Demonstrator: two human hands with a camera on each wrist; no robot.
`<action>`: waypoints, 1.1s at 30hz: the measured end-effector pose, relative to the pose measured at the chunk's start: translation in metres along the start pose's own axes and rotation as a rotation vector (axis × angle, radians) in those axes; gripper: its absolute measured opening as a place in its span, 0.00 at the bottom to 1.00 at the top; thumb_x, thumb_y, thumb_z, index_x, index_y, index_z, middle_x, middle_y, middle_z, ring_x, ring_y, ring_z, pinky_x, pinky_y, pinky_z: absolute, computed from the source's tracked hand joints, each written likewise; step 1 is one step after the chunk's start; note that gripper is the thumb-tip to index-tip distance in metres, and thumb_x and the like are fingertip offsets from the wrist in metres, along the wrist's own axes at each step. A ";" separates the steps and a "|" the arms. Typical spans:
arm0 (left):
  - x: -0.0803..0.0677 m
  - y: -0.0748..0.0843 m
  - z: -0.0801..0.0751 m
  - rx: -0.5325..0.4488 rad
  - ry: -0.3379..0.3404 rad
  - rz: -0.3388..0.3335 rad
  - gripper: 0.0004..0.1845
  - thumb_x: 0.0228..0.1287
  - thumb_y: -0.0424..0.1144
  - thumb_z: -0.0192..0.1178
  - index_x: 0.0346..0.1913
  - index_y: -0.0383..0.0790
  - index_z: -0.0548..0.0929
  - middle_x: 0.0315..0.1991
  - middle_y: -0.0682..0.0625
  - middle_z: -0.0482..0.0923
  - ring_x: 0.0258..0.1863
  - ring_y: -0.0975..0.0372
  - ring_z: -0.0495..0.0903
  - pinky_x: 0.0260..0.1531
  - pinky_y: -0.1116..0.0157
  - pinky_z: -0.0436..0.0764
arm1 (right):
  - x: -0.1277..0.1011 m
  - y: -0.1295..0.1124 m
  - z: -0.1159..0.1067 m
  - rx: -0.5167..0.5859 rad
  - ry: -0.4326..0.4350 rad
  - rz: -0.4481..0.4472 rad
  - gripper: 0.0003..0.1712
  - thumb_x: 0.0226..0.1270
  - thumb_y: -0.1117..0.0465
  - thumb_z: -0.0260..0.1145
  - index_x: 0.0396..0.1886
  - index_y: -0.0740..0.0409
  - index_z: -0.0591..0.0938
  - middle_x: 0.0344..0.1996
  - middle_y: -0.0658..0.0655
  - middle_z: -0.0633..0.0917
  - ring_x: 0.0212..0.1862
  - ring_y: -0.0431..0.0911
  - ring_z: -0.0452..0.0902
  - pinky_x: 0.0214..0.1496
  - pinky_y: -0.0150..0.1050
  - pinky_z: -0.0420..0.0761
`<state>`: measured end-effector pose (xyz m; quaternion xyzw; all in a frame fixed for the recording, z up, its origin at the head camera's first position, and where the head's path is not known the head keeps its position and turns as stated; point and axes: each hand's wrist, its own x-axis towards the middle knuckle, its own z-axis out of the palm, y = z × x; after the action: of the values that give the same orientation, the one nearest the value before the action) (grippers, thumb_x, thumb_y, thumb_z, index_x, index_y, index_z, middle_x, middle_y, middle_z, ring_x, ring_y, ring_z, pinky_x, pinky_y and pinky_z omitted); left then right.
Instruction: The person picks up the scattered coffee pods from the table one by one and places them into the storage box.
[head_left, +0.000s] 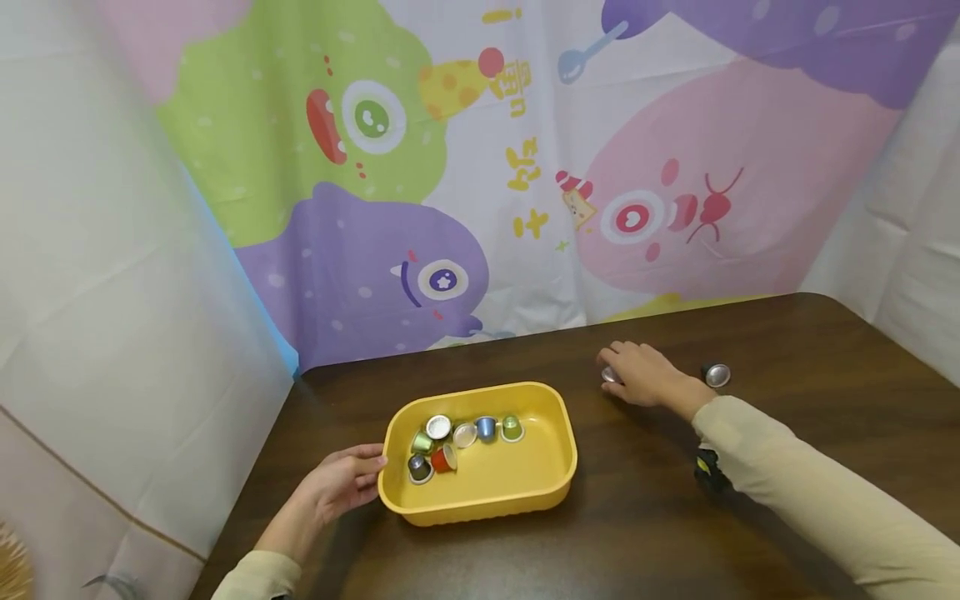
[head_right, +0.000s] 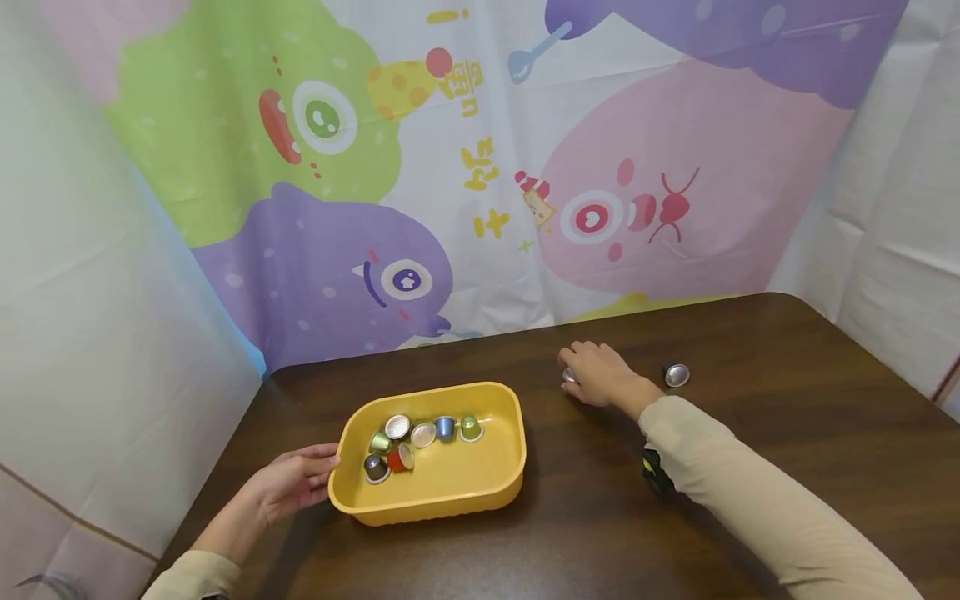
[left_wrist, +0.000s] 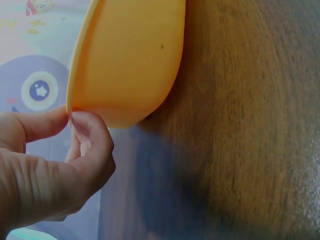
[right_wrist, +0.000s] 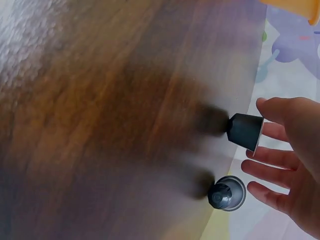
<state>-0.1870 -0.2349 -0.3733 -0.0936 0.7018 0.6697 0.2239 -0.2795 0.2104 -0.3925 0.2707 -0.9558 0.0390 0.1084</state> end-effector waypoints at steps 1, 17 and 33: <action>0.000 0.000 0.000 0.000 -0.001 0.001 0.28 0.70 0.31 0.52 0.67 0.23 0.58 0.31 0.57 0.82 0.31 0.69 0.79 0.37 0.69 0.80 | 0.000 0.001 0.001 0.004 0.000 0.003 0.17 0.60 0.55 0.69 0.44 0.59 0.78 0.37 0.58 0.81 0.39 0.52 0.78 0.40 0.49 0.78; 0.000 -0.002 -0.002 -0.006 -0.014 -0.005 0.28 0.70 0.32 0.51 0.68 0.23 0.56 0.32 0.57 0.82 0.32 0.69 0.80 0.37 0.69 0.80 | -0.003 -0.007 0.011 0.078 0.021 -0.028 0.13 0.58 0.60 0.70 0.40 0.59 0.78 0.33 0.56 0.80 0.36 0.47 0.77 0.39 0.45 0.79; -0.001 -0.001 0.001 -0.007 -0.016 0.002 0.28 0.70 0.31 0.51 0.68 0.23 0.56 0.31 0.56 0.81 0.31 0.69 0.79 0.38 0.69 0.81 | -0.008 -0.029 0.000 0.068 0.099 -0.127 0.14 0.54 0.61 0.73 0.37 0.59 0.78 0.31 0.55 0.78 0.34 0.46 0.75 0.40 0.44 0.78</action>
<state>-0.1860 -0.2344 -0.3737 -0.0882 0.6976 0.6733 0.2285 -0.2576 0.1894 -0.3936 0.3322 -0.9282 0.0778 0.1483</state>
